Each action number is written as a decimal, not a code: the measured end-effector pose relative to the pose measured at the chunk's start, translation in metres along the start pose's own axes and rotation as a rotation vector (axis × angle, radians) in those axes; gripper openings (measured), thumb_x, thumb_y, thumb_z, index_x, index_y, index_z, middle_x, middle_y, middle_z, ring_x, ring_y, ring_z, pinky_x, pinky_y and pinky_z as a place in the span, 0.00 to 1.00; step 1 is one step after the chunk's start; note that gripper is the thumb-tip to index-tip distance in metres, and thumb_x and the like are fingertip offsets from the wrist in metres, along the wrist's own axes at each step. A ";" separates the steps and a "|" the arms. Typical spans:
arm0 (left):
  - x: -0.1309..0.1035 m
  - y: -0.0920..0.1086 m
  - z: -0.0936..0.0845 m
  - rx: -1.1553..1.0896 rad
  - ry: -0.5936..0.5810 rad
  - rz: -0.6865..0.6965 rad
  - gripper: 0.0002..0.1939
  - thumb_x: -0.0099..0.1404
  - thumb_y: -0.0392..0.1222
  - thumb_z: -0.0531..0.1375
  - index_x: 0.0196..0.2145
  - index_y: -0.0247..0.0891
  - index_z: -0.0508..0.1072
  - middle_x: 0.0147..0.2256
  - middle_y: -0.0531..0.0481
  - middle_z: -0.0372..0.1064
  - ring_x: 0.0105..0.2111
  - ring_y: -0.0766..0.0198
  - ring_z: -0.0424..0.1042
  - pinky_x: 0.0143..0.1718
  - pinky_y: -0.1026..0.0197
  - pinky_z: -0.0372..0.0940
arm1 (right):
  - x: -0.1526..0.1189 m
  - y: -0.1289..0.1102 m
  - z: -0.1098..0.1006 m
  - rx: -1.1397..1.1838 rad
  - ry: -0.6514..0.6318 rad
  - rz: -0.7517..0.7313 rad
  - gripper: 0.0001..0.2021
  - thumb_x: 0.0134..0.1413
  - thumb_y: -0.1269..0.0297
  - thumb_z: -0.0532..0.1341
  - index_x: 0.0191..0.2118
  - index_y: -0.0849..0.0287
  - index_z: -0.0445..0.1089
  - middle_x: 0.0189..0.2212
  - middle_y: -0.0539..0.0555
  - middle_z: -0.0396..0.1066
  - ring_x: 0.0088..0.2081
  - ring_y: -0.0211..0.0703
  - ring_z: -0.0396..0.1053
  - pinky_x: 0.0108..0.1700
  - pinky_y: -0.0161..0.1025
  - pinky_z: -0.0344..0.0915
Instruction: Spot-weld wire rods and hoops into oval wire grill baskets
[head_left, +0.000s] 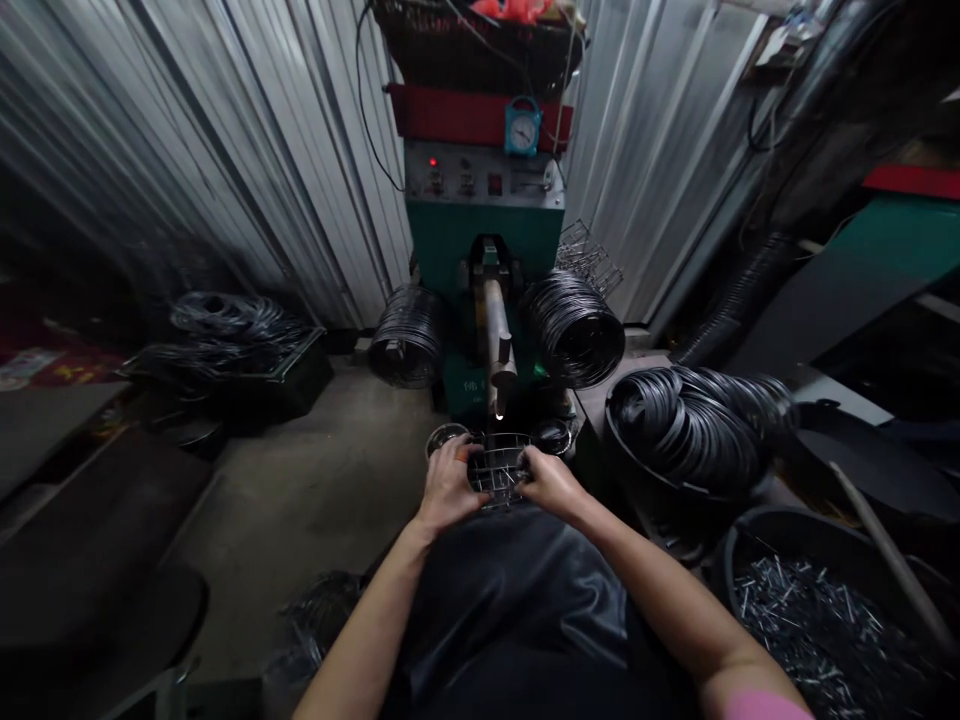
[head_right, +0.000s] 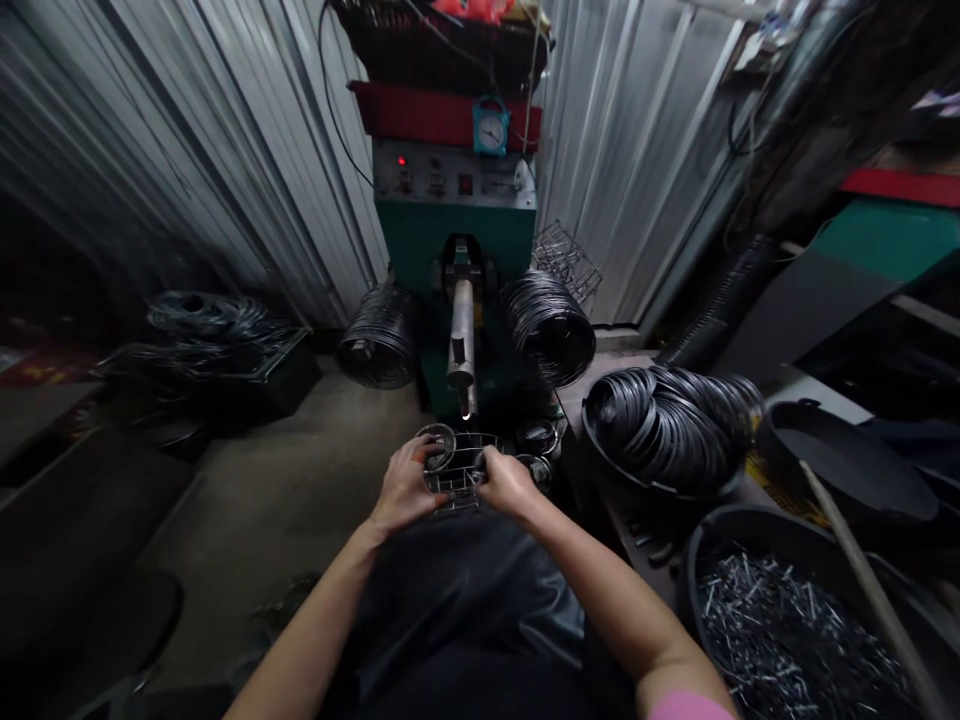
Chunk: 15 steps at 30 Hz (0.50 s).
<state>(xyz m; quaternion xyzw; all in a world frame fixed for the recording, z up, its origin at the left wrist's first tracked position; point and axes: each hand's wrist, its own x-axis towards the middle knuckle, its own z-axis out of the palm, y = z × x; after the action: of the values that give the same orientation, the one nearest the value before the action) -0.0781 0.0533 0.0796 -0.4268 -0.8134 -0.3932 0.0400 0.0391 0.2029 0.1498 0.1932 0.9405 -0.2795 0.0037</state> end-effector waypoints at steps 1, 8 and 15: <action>0.002 0.004 0.000 0.017 -0.014 0.002 0.34 0.39 0.35 0.68 0.46 0.41 0.66 0.55 0.40 0.60 0.57 0.43 0.58 0.57 0.42 0.53 | 0.005 -0.003 0.003 -0.045 0.047 0.029 0.11 0.44 0.74 0.60 0.37 0.58 0.66 0.29 0.51 0.72 0.31 0.40 0.68 0.31 0.32 0.55; 0.010 0.004 0.000 -0.030 -0.060 -0.042 0.34 0.38 0.38 0.69 0.45 0.42 0.66 0.54 0.42 0.61 0.56 0.44 0.60 0.56 0.43 0.55 | 0.007 0.013 0.019 -0.006 0.096 -0.123 0.10 0.50 0.72 0.58 0.38 0.55 0.72 0.31 0.50 0.75 0.34 0.40 0.72 0.35 0.32 0.61; 0.013 0.001 0.003 -0.115 -0.111 -0.121 0.34 0.38 0.38 0.70 0.46 0.41 0.67 0.54 0.44 0.62 0.55 0.46 0.61 0.56 0.46 0.56 | 0.009 0.022 -0.002 -0.072 -0.144 -0.393 0.16 0.51 0.69 0.61 0.48 0.61 0.71 0.41 0.57 0.74 0.42 0.44 0.71 0.43 0.36 0.64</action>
<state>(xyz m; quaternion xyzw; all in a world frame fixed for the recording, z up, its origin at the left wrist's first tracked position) -0.0851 0.0638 0.0832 -0.3998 -0.8147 -0.4165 -0.0535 0.0388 0.2242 0.1391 -0.0145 0.9668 -0.2542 0.0233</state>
